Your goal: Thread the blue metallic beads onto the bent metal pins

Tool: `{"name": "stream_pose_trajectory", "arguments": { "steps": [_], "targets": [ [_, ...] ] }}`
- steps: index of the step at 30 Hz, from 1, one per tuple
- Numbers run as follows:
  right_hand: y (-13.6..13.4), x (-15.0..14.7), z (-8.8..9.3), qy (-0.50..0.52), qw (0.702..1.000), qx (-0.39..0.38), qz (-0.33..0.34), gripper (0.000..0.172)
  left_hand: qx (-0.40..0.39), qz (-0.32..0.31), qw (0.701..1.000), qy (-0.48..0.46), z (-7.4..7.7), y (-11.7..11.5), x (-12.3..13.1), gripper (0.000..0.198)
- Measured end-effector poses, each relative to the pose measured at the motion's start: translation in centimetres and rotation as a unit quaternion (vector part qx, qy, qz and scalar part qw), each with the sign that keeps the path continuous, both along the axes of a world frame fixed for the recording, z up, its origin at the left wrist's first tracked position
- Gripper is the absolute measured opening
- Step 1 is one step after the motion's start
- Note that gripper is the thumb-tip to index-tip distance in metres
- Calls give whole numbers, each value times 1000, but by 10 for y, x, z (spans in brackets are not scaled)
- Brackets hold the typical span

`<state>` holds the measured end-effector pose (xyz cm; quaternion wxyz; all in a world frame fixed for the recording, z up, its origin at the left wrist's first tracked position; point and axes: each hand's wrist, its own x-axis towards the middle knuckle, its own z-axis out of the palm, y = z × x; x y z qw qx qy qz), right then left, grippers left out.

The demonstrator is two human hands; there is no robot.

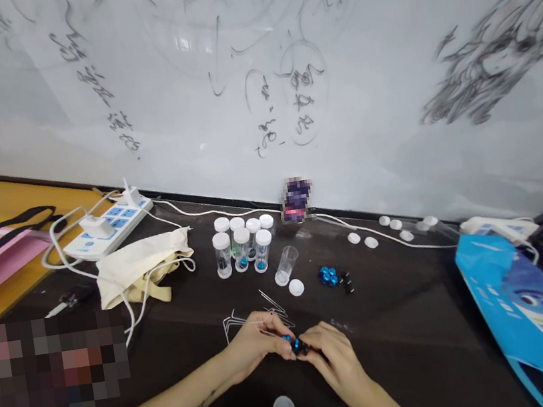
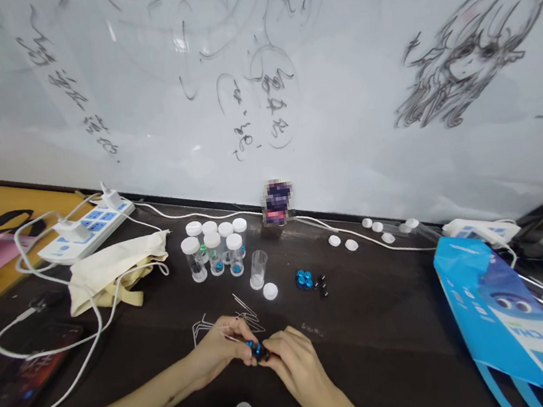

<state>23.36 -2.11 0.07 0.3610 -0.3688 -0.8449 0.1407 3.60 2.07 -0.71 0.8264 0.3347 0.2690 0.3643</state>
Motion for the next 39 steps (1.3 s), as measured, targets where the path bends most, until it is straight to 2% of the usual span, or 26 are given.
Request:
{"name": "stream_pose_trajectory", "arguments": {
  "steps": [4,8,12,17,21,27,29,34,39],
  "targets": [
    [-1,1,-1,-1,1000,5,2,13,1,-5,1000,1,-1,-1,0,21],
    [-1,1,0,-8,1000,-6,-6,28,-2,-9,1000,5,-1,-2,1,23],
    [-1,-1,3,-5,1000,3,-9,13,-3,1,1000,1,-1,0,0,24],
    [-1,-2,3,-6,1000,3,-5,17,-1,-3,1000,4,-1,-1,0,24],
    [-1,-2,3,-18,1000,-12,-9,33,0,-7,1000,10,-1,-2,1,23],
    [-1,-2,5,-21,1000,-8,-9,20,3,0,1000,5,-2,-2,0,23],
    [-1,-1,3,-27,1000,-12,-9,22,4,-3,1000,7,-3,-2,0,23],
    [-2,-1,1,-55,998,-32,-6,40,7,-13,1000,20,-2,-3,1,24],
    [-2,-3,7,-62,997,-38,-4,34,9,-11,1000,24,0,-3,2,24]
  ]
}}
